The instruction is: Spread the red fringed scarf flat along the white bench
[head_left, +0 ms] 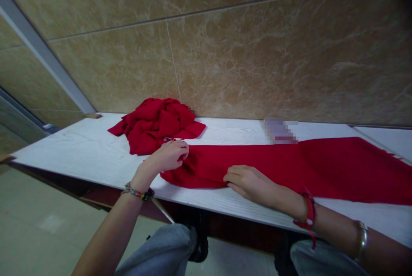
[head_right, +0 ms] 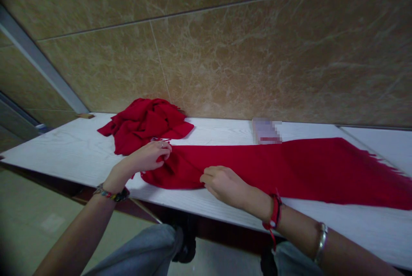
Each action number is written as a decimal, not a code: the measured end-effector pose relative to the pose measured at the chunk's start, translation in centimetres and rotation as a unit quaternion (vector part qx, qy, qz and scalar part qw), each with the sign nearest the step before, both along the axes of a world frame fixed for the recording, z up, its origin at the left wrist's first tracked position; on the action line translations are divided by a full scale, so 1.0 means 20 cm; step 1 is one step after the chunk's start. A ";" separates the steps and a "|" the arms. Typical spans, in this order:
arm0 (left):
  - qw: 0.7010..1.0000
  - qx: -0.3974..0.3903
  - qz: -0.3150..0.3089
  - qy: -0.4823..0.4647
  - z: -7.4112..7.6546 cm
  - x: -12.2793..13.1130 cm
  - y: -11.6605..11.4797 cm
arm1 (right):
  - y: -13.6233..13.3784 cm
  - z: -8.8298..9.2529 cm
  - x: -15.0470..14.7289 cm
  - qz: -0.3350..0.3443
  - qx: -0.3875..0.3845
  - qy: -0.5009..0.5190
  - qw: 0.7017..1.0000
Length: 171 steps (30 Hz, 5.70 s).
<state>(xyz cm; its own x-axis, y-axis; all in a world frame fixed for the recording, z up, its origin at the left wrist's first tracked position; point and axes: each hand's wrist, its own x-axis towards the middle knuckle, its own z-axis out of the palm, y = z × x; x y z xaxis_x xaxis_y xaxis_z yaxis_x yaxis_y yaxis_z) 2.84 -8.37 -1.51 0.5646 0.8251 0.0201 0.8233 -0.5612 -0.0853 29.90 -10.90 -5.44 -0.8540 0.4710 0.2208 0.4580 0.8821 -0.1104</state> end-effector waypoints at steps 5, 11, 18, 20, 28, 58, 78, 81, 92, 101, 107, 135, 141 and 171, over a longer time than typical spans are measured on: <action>0.994 -0.096 0.061 0.001 0.11 -0.04 -0.10 | -0.02 -0.02 0.00 -0.004 0.001 0.012 1.000; 0.967 -0.175 0.155 0.102 0.10 -0.03 -0.17 | -0.06 -0.02 0.01 0.017 0.005 -0.011 1.000; 0.985 -0.101 0.086 0.107 0.03 0.07 -0.19 | -0.06 -0.03 0.02 0.015 0.004 -0.001 1.000; 0.989 -0.124 0.023 0.081 0.02 0.09 -0.22 | -0.06 -0.04 0.02 0.012 0.009 0.002 1.000; 0.996 -0.081 0.001 0.030 -0.07 0.08 -0.36 | -0.05 -0.12 0.01 0.018 0.068 0.036 0.997; 0.982 0.119 0.078 0.122 -0.07 -0.08 -0.35 | -0.06 -0.15 0.01 0.009 0.170 0.149 0.974; 0.993 -0.012 0.067 0.095 -0.08 -0.04 -0.38 | -0.06 -0.17 0.00 -0.006 0.133 0.107 0.985; 0.995 -0.034 0.043 0.087 -0.10 -0.04 -0.38 | -0.06 -0.18 0.00 0.007 0.112 0.085 0.990; 0.994 0.070 0.063 0.059 -0.13 -0.09 -0.33 | -0.08 -0.13 0.02 0.031 0.196 0.117 0.973; 0.996 -0.033 0.063 0.046 -0.10 -0.08 -0.38 | -0.07 -0.16 0.02 0.027 0.127 0.095 0.987; 0.994 -0.050 0.063 0.071 -0.08 -0.05 -0.38 | -0.09 -0.16 0.01 0.042 0.180 0.114 0.976; 0.991 -0.091 0.084 0.041 -0.07 -0.07 -0.40 | -0.06 -0.10 0.03 0.101 0.091 -0.013 0.991; 0.988 -0.123 0.043 -0.082 -0.03 -0.10 -0.37 | -0.07 -0.06 0.01 0.102 0.102 -0.044 0.989; 0.963 -0.259 0.077 -0.002 0.05 -0.08 0.45 | -0.07 -0.16 -0.01 0.065 0.081 0.039 0.994</action>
<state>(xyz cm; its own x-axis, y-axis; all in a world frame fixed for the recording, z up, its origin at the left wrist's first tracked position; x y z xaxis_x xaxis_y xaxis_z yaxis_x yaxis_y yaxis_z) 1.26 0.70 -0.48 0.4363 0.7981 -0.4156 0.8995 -0.3996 0.1769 29.68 -12.21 -8.68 -0.8829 0.3107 0.3521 0.3345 0.9424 0.0073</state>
